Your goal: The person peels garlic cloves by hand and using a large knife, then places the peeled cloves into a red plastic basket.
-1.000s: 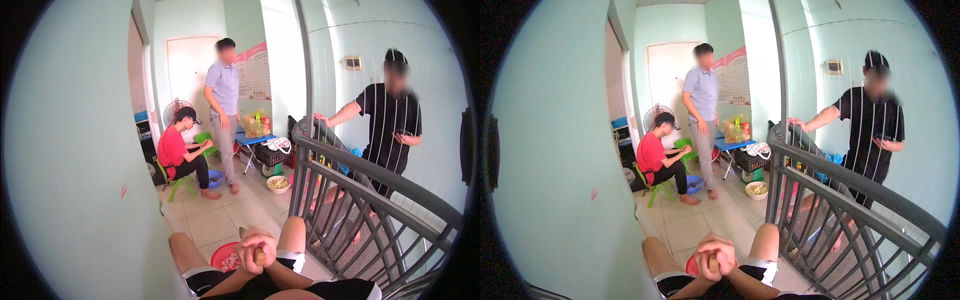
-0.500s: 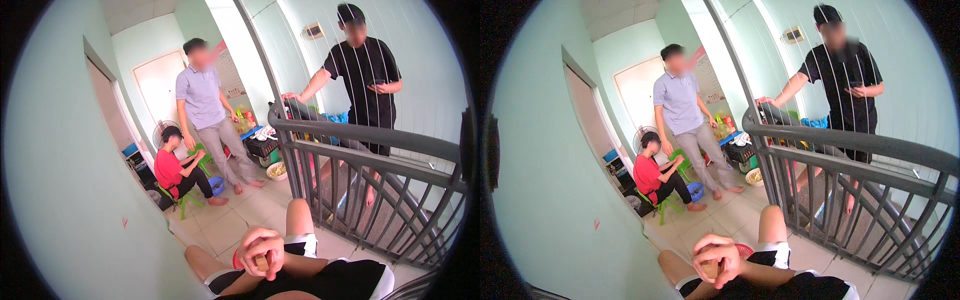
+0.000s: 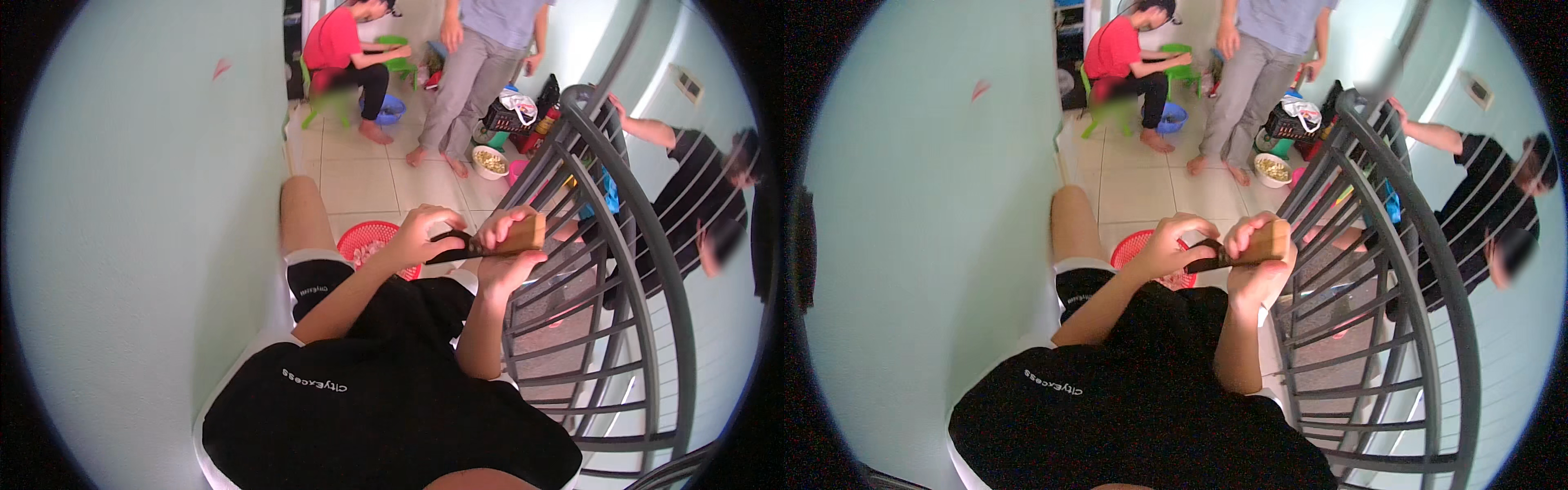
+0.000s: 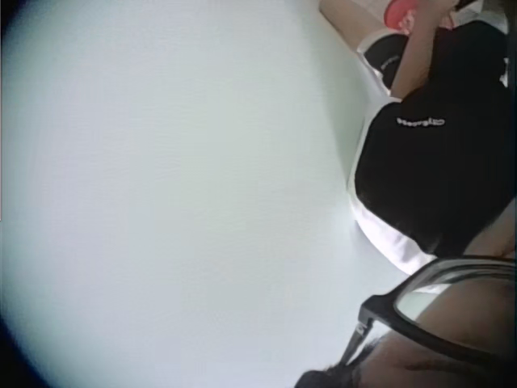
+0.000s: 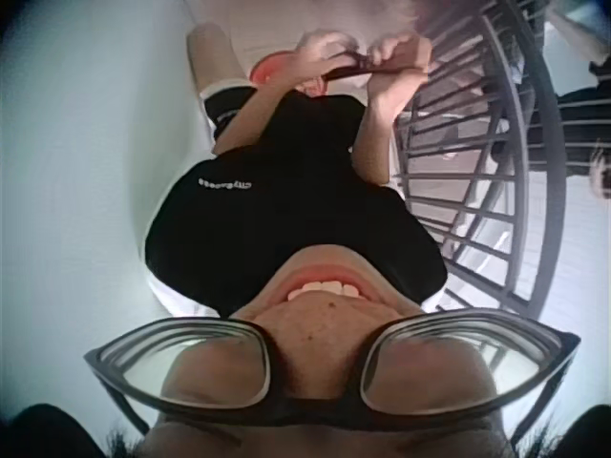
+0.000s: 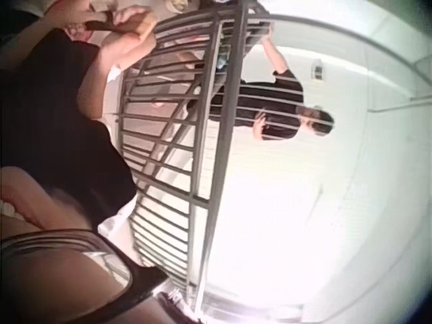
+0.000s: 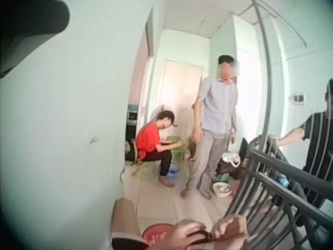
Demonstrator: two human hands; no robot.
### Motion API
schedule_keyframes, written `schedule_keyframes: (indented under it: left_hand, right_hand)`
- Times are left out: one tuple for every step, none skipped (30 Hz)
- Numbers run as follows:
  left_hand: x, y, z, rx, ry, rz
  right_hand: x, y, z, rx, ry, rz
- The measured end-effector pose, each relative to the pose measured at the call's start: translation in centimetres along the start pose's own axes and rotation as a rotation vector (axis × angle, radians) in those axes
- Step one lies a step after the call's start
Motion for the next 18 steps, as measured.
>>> schedule_keyframes:
  left_hand:
    - [0.7,0.5,0.2,0.141,0.128,0.045]
    - [0.9,1.0,0.9,0.136,0.143,0.041]
    - [1.3,1.7,1.3,0.11,0.159,0.058]
    - [2.2,2.4,0.9,0.231,0.192,0.18]
    - [3.1,3.1,0.6,0.354,0.229,0.295]
    - [4.7,3.7,0.1,0.407,0.198,0.301]
    - [5.7,4.3,0.4,0.386,0.211,0.311]
    - [6.8,4.9,0.3,0.453,0.168,0.348]
    - [7.7,5.7,0.3,0.525,0.128,0.389]
    - [8.1,6.3,0.5,0.516,0.116,0.409]
    - [9.1,6.8,0.5,0.5,0.134,0.419]
    - [9.9,7.2,0.1,0.471,0.194,0.42]
    - [10.8,7.5,-0.1,0.44,0.248,0.418]
    - [11.7,8.0,-0.4,0.458,0.247,0.448]
    - [12.7,8.3,-0.5,0.427,0.265,0.445]
    - [13.6,8.7,-0.3,0.416,0.285,0.459]
    - [14.5,9.1,-0.2,0.405,0.306,0.472]
    - [15.8,10.1,0.0,0.355,0.316,0.547]
  right_hand:
    - [-0.3,0.2,0.2,-0.002,-0.069,-0.062]
    - [-0.5,0.3,0.1,0.03,-0.143,-0.094]
    - [-0.7,0.4,0.1,0.056,-0.213,-0.128]
    - [-0.6,0.6,0.2,0.065,-0.194,-0.152]
    - [-0.3,0.6,0.1,0.087,-0.205,-0.136]
    - [0.2,0.6,-0.1,0.114,-0.212,-0.119]
    - [0.3,0.6,-0.2,0.125,-0.201,-0.141]
    - [0.8,0.5,-0.2,0.112,-0.223,-0.086]
    - [1.2,0.5,-0.3,0.093,-0.245,-0.032]
    - [1.5,0.3,-0.9,0.147,-0.234,-0.006]
    - [0.8,0.1,-1.0,0.155,-0.221,-0.027]
    - [0.7,-0.2,-1.7,0.268,-0.197,0.057]
    - [0.6,-0.3,-1.8,0.384,-0.18,0.143]
    - [-0.3,-0.1,-0.9,0.434,-0.161,0.076]
    - [-1.0,0.1,-1.5,0.393,-0.086,0.113]
    - [-1.3,0.1,-1.4,0.378,-0.109,0.087]
    - [-1.6,-0.1,-1.2,0.363,-0.132,0.061]
    - [-2.1,-0.5,-1.5,0.375,-0.138,0.055]
Point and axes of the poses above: each hand's wrist, its own y-axis away from the middle knuckle, its own z-axis out of the back of the hand, x = y × z, the point moved 4 cm from there along -y, towards the middle knuckle, and after that the axes turned 7 degrees about -y, right-handed, at the moved point
